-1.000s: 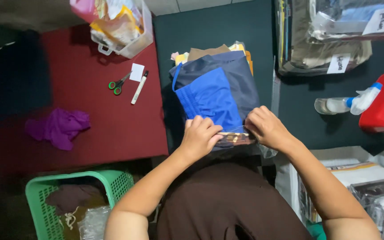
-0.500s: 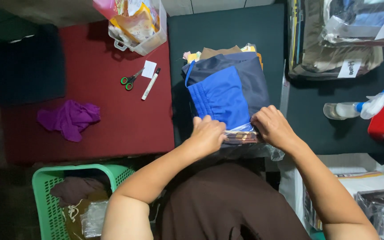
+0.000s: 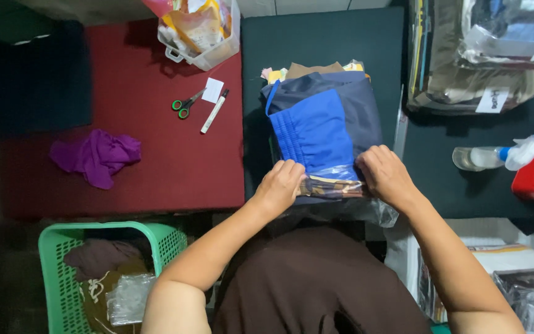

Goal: The person places a folded stack of clothes into a plastic bag, adjusts the plastic around the stack by hand, and then folds and seals the edge of the bag.

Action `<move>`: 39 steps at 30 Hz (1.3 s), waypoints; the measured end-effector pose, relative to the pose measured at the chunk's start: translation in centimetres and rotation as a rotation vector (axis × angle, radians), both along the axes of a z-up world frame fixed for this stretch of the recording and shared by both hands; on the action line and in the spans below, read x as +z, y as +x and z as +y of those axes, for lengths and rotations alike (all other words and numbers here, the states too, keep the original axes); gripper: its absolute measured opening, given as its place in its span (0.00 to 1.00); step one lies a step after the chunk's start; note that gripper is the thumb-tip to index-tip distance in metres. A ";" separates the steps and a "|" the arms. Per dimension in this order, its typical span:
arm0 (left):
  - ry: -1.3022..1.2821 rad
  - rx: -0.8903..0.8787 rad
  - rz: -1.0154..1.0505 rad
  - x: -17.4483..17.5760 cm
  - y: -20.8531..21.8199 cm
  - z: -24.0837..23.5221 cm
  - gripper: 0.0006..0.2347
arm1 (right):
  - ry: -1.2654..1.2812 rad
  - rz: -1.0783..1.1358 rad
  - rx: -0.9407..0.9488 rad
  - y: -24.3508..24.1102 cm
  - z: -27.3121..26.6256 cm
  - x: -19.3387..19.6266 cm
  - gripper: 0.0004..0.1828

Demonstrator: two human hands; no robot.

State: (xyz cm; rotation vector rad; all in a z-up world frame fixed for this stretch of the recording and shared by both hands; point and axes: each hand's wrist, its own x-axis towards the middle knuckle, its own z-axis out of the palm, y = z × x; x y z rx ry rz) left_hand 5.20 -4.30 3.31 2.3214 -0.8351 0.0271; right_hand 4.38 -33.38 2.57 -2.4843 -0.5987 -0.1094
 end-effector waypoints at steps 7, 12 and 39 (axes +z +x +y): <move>-0.127 0.248 0.345 -1.9 -1.8 3.1 0.05 | -0.039 -0.016 -0.009 -0.2 0.2 0.3 0.05; -0.282 0.253 0.179 -3.8 -3.2 3.5 0.03 | -0.077 -0.022 0.022 0.1 0.6 0.8 0.09; -0.629 0.165 0.251 -6.8 -0.4 4.7 0.04 | -0.033 -0.085 0.047 2.9 1.4 0.7 0.09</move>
